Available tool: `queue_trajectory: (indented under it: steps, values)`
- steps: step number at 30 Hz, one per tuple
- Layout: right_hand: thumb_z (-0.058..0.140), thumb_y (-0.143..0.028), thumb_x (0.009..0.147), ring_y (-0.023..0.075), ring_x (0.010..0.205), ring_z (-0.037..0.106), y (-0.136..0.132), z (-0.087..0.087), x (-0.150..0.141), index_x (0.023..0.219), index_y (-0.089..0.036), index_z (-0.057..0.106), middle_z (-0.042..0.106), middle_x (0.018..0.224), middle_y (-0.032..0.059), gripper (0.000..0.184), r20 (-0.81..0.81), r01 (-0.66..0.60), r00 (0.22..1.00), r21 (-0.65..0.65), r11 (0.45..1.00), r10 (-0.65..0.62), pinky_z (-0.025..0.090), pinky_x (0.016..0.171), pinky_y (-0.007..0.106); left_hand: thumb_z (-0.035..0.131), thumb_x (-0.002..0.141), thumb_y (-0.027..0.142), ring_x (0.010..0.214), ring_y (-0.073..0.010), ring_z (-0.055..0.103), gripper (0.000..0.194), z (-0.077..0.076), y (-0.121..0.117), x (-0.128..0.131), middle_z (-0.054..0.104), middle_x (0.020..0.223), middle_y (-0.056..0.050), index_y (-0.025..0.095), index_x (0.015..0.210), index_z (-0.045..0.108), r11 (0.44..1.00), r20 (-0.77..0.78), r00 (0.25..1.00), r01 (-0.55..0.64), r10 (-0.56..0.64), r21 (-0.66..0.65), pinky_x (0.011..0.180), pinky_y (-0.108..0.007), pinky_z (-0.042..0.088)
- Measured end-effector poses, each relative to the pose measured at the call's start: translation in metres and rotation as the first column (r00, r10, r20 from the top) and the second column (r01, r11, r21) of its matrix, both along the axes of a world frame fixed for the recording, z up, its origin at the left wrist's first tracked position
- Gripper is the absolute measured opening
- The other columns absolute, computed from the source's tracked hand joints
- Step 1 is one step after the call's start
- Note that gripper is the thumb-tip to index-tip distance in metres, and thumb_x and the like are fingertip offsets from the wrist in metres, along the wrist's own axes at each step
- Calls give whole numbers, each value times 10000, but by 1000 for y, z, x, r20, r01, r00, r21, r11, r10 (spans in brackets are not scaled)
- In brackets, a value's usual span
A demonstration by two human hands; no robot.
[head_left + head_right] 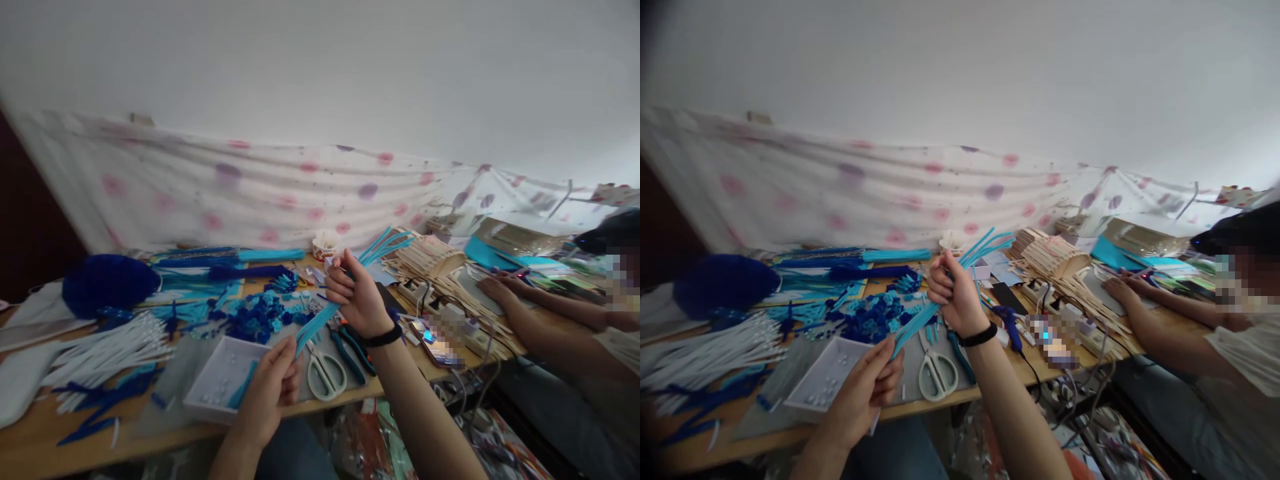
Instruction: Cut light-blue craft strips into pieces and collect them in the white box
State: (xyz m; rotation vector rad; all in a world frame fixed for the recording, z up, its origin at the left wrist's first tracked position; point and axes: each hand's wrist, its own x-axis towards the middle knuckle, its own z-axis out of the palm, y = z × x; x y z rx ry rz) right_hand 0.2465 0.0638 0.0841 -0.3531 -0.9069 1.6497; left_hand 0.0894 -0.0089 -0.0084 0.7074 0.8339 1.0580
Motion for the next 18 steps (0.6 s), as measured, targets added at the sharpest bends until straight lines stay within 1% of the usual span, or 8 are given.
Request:
queue_trajectory:
  steps: [2,3,5,8,11,13,16,18]
  values:
    - [655,-406,936,43,380,105,-4,2,-2,694,-160,613,217,474,-130,348,22,-28,999,-21,999,29,159,322,124,850,471,697,448,-29,144,680,-2,0,5,259,534,136,214,668,414,1000,-8,1000,-4,4,4,395,-155,114]
    - [646,-412,941,45,384,98,-5,2,-3,688,-162,608,205,477,-130,358,41,-42,998,-32,999,44,149,322,124,819,502,725,455,-36,137,657,-2,1,6,246,539,133,209,683,453,1000,-42,999,7,-6,31,401,-163,113]
    - [632,-428,946,48,391,90,-7,1,-5,687,-162,607,196,481,-129,373,73,-69,995,-46,997,72,142,324,123,717,615,772,465,-53,150,617,-3,0,7,242,552,120,190,759,567,992,-163,986,52,-33,113,413,-181,129]
    - [612,-464,951,51,397,80,-4,0,0,671,-164,592,205,477,-126,410,87,-90,992,-70,993,96,146,321,125,563,803,727,481,-85,221,572,-3,-5,5,262,562,88,168,849,677,954,-392,916,185,-81,235,431,-211,166]
    - [582,-482,965,58,401,46,4,2,10,623,-180,519,194,465,-127,460,57,-89,994,-95,991,95,137,312,131,532,877,627,521,-118,306,497,-3,-12,1,324,554,55,171,796,715,899,-537,840,295,-82,323,464,-235,215]
    - [571,-484,971,61,403,27,8,2,16,601,-192,458,175,461,-129,485,47,-82,995,-85,993,86,135,309,132,539,885,598,524,-130,321,464,-7,-15,-1,330,541,50,185,756,707,891,-563,825,294,-53,347,477,-246,232]
    - [597,-470,956,63,404,28,11,0,21,574,-208,362,170,461,-126,520,63,-92,993,-64,994,96,147,307,133,543,874,623,478,-137,321,461,-18,-17,-4,300,496,62,214,681,633,922,-552,832,256,-57,291,482,-260,265]
    - [620,-456,941,61,407,44,13,-2,23,555,-216,292,178,463,-121,561,76,-110,991,-63,992,115,166,313,136,579,849,625,521,-159,407,460,-25,-19,-8,397,521,35,229,614,583,933,-522,852,222,-45,282,552,-264,358]
